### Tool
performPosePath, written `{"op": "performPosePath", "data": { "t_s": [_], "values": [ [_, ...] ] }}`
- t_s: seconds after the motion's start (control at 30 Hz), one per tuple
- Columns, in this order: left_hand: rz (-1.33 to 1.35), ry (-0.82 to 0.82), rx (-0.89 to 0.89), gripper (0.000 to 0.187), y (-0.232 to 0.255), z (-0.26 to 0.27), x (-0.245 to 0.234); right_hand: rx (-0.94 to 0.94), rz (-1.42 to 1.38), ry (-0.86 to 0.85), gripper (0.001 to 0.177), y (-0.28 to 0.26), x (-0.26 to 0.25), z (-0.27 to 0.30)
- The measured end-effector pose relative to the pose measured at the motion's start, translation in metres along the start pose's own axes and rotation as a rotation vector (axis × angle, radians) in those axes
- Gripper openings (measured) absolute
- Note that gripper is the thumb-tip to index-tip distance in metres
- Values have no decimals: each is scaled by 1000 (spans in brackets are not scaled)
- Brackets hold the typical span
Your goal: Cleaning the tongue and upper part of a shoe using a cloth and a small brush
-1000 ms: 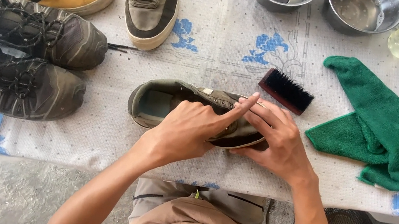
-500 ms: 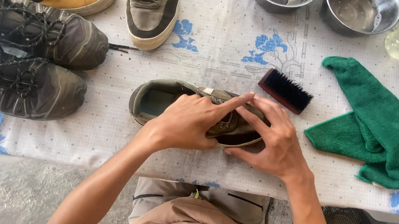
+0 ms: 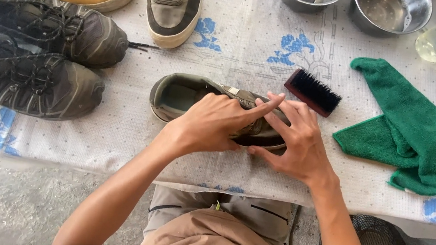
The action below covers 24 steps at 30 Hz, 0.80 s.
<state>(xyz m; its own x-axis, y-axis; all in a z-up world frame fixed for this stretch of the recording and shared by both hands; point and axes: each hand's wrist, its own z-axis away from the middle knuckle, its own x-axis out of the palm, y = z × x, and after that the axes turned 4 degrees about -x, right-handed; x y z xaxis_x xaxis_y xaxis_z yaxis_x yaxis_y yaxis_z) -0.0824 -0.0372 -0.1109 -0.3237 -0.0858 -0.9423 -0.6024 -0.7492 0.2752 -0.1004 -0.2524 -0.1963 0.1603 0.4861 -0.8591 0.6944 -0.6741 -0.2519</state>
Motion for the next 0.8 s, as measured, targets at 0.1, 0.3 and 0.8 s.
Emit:
{"op": "performPosePath", "data": {
  "t_s": [0.1,0.3,0.8],
  "values": [
    [31,-6,11,95,-5,-2,-4,-54,32,48,93,-3,-1,1],
    [239,-76,138,115,-12,3,-43,-223,58,456,45,-20,0,-5],
    [398,-269,262,122,-34,-27,-40,199,-366,297,38,-36,-31,-7]
  ]
}}
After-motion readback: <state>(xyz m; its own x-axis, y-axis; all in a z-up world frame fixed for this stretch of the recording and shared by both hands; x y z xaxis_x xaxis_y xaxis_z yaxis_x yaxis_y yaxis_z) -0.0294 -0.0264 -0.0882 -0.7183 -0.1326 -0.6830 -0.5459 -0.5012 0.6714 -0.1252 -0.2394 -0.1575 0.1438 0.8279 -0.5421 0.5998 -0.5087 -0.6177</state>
